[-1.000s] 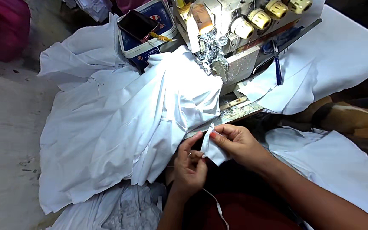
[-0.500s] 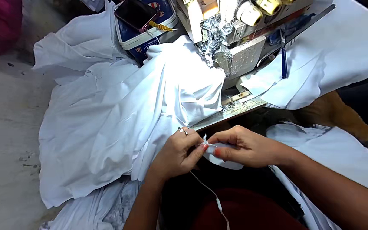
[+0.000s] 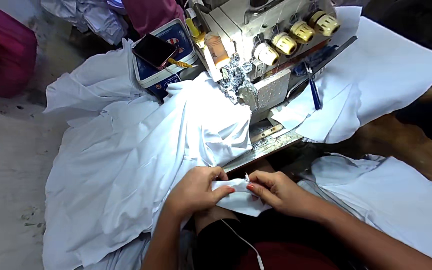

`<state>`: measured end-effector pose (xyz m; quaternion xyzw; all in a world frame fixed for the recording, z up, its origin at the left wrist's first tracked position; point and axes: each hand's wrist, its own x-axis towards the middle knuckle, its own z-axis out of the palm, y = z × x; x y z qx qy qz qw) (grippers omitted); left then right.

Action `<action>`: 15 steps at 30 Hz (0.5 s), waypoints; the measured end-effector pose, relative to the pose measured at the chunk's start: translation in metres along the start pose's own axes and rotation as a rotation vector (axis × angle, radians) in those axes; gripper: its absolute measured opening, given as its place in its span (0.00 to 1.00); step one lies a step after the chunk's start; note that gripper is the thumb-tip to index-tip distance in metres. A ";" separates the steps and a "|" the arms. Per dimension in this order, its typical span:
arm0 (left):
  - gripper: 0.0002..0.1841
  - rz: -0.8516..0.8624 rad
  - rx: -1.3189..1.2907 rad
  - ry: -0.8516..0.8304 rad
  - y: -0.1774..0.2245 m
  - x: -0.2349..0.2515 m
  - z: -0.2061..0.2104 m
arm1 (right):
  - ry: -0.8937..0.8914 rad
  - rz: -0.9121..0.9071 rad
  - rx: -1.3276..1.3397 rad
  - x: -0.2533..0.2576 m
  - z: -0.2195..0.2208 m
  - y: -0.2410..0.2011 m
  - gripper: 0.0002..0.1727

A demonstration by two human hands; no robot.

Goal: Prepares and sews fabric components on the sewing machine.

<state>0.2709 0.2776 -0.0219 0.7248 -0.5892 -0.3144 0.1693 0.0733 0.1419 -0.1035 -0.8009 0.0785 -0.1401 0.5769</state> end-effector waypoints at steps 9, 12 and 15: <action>0.08 0.311 0.339 0.605 0.016 0.049 -0.058 | 0.812 -0.226 0.031 0.075 0.003 0.004 0.04; 0.06 0.361 0.229 0.708 0.003 0.087 -0.057 | 0.849 -0.169 0.155 0.091 -0.001 0.007 0.04; 0.06 0.359 0.076 0.671 -0.012 0.104 -0.052 | 0.825 -0.165 0.211 0.091 -0.002 0.009 0.03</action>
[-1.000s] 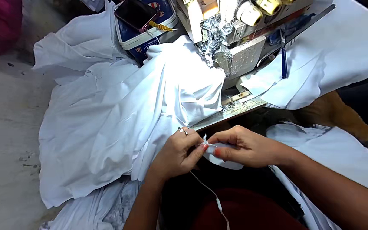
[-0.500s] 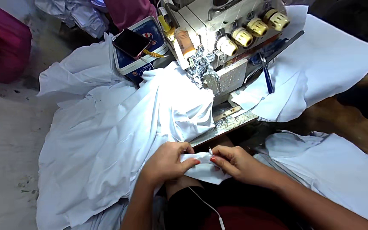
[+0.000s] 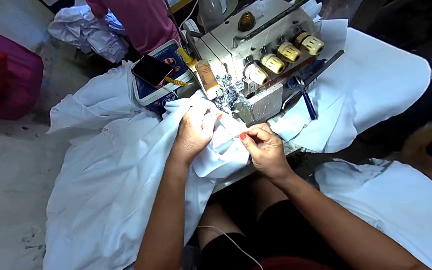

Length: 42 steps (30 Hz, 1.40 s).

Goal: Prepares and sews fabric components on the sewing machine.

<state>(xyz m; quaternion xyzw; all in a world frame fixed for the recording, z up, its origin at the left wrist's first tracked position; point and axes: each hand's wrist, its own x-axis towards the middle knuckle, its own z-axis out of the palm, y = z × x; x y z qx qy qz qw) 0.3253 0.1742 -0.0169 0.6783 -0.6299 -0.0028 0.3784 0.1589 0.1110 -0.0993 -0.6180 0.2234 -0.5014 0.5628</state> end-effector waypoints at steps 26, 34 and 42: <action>0.19 -0.560 0.077 0.159 0.016 0.033 0.029 | -0.082 -0.214 -0.459 0.015 -0.004 -0.003 0.13; 0.20 -0.566 0.165 0.156 0.016 0.035 0.029 | -0.159 -0.196 -0.571 0.022 -0.007 -0.014 0.14; 0.22 -0.533 0.208 0.165 0.013 0.037 0.028 | -0.205 -0.156 -0.600 0.033 -0.007 -0.017 0.15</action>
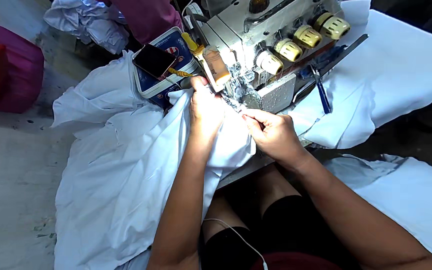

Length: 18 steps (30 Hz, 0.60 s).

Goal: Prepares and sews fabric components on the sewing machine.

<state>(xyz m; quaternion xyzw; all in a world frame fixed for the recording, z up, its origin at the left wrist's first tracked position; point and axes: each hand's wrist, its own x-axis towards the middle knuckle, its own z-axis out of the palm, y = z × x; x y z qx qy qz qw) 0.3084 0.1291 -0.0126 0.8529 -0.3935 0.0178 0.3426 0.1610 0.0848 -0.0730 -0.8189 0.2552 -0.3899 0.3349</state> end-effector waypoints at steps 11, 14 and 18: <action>0.22 0.598 0.129 -0.203 -0.062 -0.101 -0.060 | -0.043 -0.009 0.085 0.003 -0.003 0.009 0.14; 0.16 0.582 -0.235 -0.442 -0.047 -0.090 -0.091 | 0.036 -0.065 0.133 0.002 -0.002 0.012 0.13; 0.09 0.477 -0.436 -0.774 -0.011 -0.065 -0.146 | 0.116 -0.422 0.206 0.007 0.000 0.015 0.08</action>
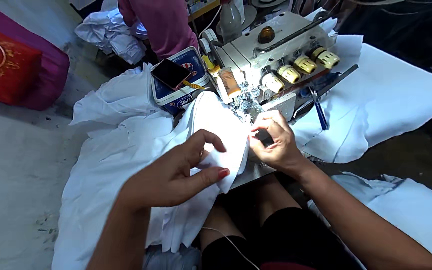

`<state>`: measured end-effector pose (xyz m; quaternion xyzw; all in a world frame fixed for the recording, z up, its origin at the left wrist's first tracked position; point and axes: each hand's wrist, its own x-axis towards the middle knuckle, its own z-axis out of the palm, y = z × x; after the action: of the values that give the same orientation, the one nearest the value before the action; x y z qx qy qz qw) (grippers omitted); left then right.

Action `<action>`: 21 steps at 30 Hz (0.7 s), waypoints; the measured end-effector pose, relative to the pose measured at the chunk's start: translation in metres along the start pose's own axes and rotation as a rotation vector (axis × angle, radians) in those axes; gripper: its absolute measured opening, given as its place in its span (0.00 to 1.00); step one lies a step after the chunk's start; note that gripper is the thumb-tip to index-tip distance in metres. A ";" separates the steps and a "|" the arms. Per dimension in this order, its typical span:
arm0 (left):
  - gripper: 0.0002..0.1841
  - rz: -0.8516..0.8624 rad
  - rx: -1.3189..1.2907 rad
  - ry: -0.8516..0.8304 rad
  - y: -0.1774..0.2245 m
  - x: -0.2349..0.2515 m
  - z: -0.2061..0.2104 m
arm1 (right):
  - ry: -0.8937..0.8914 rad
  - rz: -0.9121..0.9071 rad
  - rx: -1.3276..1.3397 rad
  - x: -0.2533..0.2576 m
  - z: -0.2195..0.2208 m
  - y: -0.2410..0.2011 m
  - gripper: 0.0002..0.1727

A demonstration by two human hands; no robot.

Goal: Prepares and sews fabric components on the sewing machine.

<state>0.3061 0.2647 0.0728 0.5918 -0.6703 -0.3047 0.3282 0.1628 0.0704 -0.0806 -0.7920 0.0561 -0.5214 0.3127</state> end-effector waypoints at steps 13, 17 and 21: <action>0.07 0.302 1.099 0.022 -0.029 0.038 0.106 | -0.644 -0.250 -0.376 -0.023 -0.099 -0.069 0.17; 0.15 0.208 0.816 -0.022 0.000 0.004 0.095 | -0.544 -0.213 -0.066 -0.017 -0.104 -0.078 0.17; 0.20 -0.015 0.834 -0.130 0.044 -0.033 0.052 | -0.305 -0.012 0.202 -0.015 -0.044 -0.073 0.15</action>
<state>0.2411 0.3040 0.0743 0.6584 -0.7511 -0.0462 0.0153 0.1006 0.1156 -0.0403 -0.8266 -0.0493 -0.4002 0.3926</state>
